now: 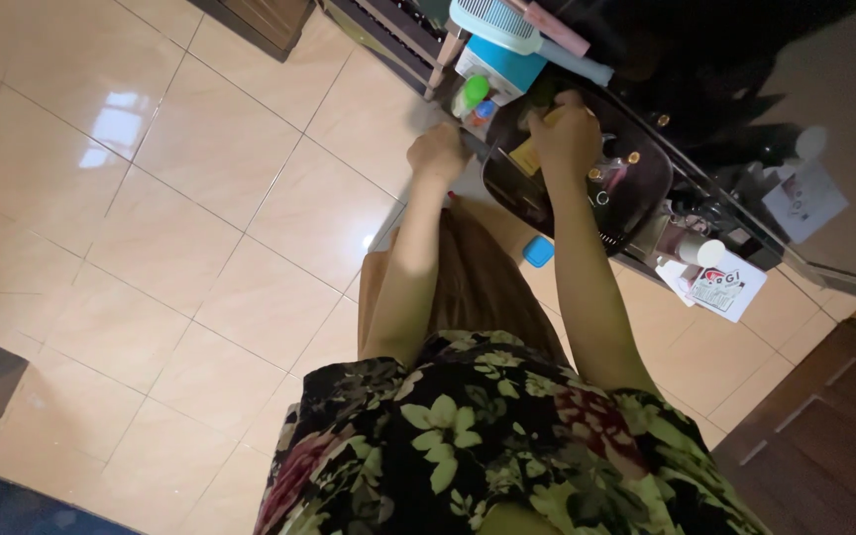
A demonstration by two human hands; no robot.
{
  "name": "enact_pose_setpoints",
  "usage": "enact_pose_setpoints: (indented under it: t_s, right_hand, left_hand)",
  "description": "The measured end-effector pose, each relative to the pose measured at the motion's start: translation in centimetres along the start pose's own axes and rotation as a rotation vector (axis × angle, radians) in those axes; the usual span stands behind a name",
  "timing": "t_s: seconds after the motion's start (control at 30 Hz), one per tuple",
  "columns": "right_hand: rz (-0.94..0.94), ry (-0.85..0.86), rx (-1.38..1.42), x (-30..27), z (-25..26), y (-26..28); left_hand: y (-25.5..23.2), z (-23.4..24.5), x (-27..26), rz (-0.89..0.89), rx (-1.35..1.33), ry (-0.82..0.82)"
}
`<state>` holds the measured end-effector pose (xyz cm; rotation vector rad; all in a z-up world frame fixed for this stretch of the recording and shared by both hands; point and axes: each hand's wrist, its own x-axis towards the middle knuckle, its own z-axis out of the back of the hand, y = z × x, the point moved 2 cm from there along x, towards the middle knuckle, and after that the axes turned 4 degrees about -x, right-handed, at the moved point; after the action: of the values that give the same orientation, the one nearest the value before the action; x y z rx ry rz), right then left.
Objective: Organizing various cosmetic and skincare products on a shelf.
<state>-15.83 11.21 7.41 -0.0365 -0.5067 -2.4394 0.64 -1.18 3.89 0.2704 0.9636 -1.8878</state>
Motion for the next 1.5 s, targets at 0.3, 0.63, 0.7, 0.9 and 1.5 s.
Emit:
enact_pose_setpoints:
  t_s: [0.3,0.63,0.7,0.9,1.5]
  right_hand:
    - [-0.058,0.117,-0.052,0.8,-3.0,-0.8]
    - [0.004,0.094,0.265,-1.9,9.7,-0.4]
    - [0.117,0.082,0.336,-2.3,12.5,-1.1]
    - [0.103,-0.008,0.265,-4.4,21.6,-5.4]
    - [0.001,-0.161,0.248,-13.9,32.1,-34.5]
  left_hand:
    - [-1.6,3.2,-3.6,-0.084,0.005,0.085]
    - [-8.8,4.7,-8.4,-0.38,-0.052,-0.079]
    - [-11.3,3.9,-9.4,-0.496,-0.011,-0.061]
    - [-19.1,1.8,-14.0,-0.721,-0.185,0.002]
    - [-31.9,-21.6,-25.1,-0.835,-0.183,0.006]
